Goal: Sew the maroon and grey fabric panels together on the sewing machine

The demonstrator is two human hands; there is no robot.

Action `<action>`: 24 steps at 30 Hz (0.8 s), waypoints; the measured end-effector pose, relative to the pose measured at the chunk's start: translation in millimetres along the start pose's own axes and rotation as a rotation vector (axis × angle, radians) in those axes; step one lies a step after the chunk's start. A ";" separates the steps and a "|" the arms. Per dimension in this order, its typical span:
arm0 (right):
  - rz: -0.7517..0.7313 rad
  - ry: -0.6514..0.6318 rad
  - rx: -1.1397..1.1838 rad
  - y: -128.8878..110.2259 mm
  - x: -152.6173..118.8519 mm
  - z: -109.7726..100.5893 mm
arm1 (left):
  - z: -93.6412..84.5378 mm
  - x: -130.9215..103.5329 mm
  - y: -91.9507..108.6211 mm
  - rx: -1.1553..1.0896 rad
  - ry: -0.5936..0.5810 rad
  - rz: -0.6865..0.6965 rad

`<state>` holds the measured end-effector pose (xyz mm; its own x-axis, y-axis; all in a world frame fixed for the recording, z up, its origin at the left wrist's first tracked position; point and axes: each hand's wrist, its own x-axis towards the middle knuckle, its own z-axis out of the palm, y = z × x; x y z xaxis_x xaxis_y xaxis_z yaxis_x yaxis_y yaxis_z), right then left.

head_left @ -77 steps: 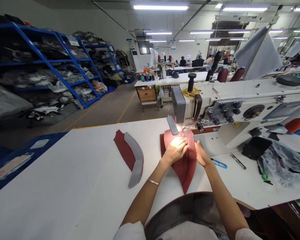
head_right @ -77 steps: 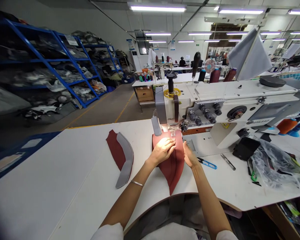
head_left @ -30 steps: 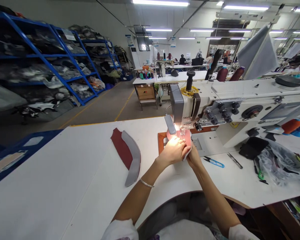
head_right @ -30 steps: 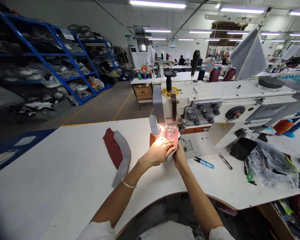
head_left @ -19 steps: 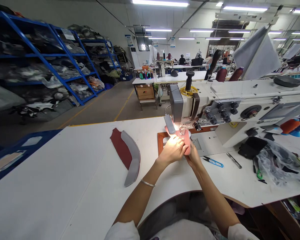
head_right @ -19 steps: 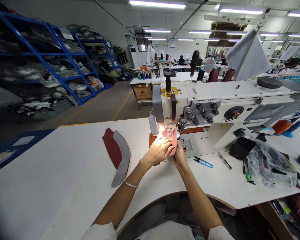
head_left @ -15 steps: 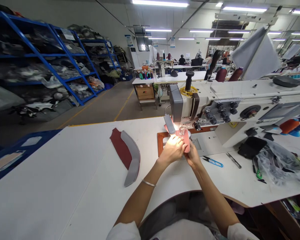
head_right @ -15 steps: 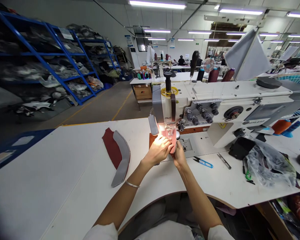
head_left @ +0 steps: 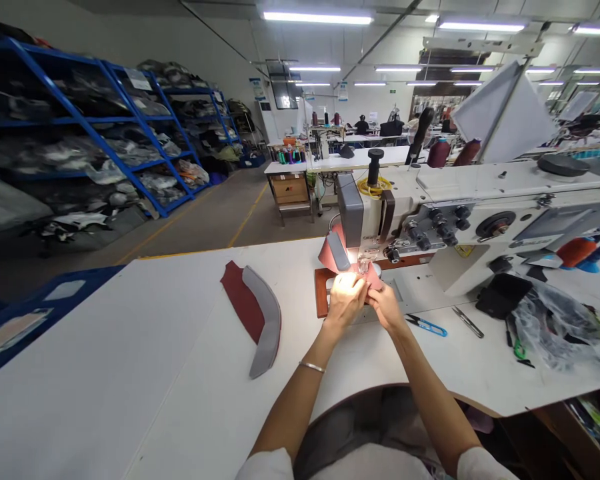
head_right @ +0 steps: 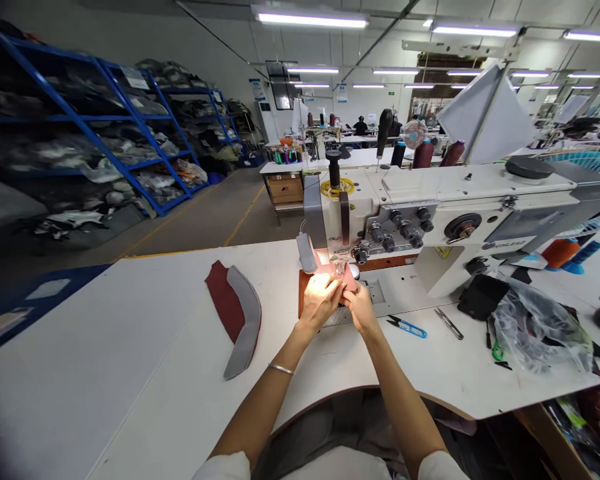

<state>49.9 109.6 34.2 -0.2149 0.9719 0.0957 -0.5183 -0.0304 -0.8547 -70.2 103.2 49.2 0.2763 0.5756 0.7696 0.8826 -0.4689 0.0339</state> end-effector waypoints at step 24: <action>-0.159 0.365 -1.627 -29.6 29.6 1.8 | 13.7 -1.3 -22.0 -0.228 -0.001 -0.115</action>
<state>57.4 138.8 63.2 0.0639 0.9480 0.3117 0.8752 0.0968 -0.4740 -84.8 121.9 38.7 0.1792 0.6349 0.7515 0.7997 -0.5390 0.2647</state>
